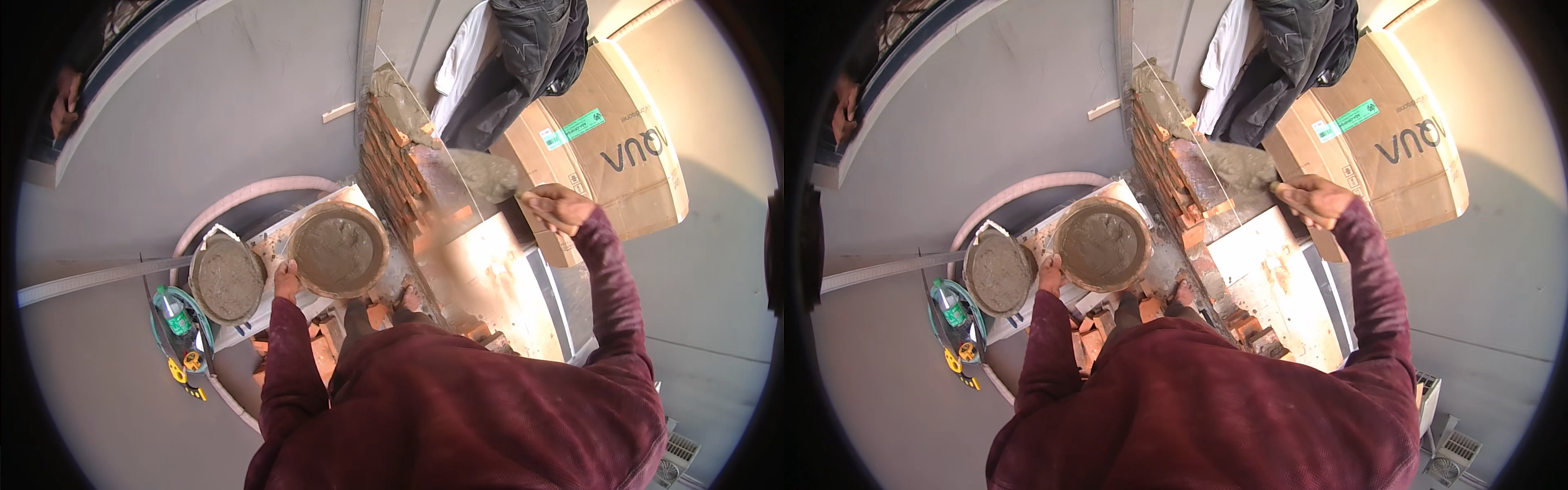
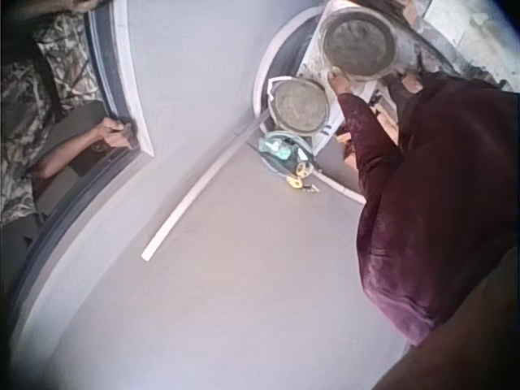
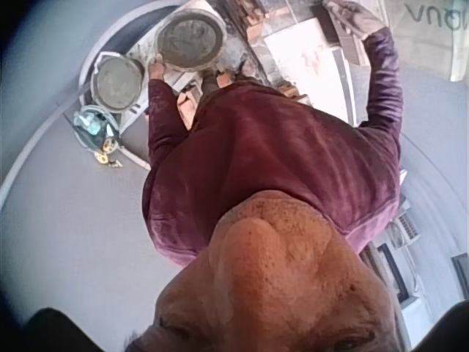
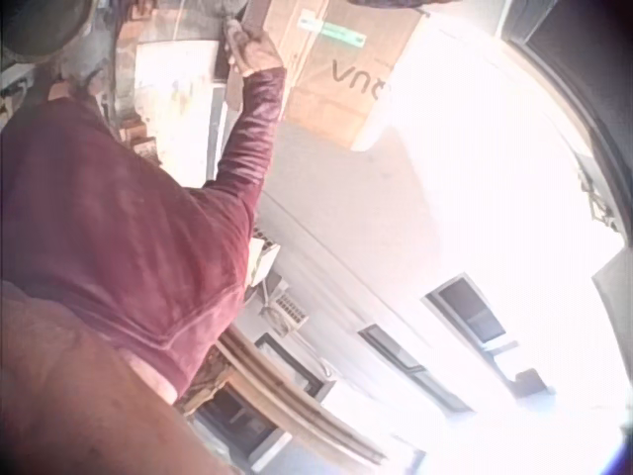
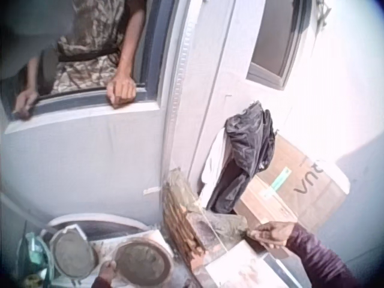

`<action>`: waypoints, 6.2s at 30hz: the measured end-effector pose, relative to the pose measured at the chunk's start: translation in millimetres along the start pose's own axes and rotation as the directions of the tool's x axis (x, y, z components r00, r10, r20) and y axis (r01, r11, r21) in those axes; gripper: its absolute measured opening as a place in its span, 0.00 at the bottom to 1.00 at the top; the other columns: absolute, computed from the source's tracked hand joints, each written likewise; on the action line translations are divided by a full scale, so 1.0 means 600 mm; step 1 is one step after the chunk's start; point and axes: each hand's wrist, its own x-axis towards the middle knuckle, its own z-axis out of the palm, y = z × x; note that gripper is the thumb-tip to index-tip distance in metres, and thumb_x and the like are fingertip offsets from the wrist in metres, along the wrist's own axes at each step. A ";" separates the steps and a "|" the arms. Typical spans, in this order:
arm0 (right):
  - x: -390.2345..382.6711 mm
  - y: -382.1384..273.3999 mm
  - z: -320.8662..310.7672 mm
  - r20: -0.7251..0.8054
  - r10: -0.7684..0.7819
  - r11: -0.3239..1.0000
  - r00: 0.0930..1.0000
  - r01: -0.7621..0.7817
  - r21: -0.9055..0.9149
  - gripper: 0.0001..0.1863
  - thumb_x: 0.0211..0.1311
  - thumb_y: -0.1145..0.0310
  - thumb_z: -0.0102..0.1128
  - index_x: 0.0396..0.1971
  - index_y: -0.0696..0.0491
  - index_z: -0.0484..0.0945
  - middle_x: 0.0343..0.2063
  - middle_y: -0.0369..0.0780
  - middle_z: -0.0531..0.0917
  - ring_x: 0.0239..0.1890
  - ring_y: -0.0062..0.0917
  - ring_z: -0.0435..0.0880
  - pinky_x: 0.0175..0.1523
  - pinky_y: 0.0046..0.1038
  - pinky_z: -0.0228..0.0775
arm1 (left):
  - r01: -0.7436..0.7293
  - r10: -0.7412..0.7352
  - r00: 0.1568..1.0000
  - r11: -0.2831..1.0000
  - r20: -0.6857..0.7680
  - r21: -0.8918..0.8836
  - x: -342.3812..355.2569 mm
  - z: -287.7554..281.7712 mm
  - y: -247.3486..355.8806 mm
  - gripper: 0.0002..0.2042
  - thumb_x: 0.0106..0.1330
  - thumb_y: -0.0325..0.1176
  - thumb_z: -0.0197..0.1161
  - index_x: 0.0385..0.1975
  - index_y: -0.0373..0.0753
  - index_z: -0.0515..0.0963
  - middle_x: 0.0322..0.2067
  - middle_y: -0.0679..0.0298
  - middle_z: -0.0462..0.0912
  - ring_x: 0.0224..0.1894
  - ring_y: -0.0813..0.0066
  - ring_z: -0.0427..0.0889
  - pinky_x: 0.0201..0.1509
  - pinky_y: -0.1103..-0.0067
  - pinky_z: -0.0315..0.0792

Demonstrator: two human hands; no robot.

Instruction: The person uses a trowel to scoop mortar from a bucket and spread it onto a brick wall. They then place a brick on the mortar and tap it into place.

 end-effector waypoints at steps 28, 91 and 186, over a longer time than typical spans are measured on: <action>0.394 0.168 0.559 0.014 -0.193 0.862 0.981 0.176 -0.476 0.17 0.63 0.64 0.52 0.48 0.57 0.73 0.45 0.51 0.79 0.49 0.44 0.79 0.49 0.39 0.71 | -0.610 0.428 0.765 0.723 0.482 0.325 0.027 0.035 0.153 0.20 0.65 0.30 0.58 0.57 0.33 0.68 0.54 0.51 0.75 0.59 0.61 0.73 0.62 0.73 0.64; -0.032 -0.001 0.054 0.068 -0.249 0.633 0.966 0.109 0.766 0.18 0.57 0.80 0.51 0.48 0.63 0.67 0.16 0.30 0.68 0.09 0.10 0.67 0.10 0.14 0.62 | -0.125 0.134 0.988 0.986 0.082 -0.110 0.001 -0.028 -0.018 0.16 0.71 0.35 0.50 0.57 0.43 0.65 0.51 0.66 0.75 0.47 0.77 0.75 0.43 0.78 0.72; 0.276 0.157 0.516 0.039 -0.436 0.471 0.899 0.265 -0.841 0.17 0.52 0.75 0.53 0.44 0.55 0.75 0.41 0.48 0.77 0.36 0.42 0.82 0.37 0.38 0.76 | -0.667 0.552 0.739 0.513 0.386 0.540 0.024 0.072 0.036 0.24 0.68 0.46 0.52 0.56 0.34 0.69 0.61 0.48 0.66 0.65 0.54 0.62 0.69 0.67 0.55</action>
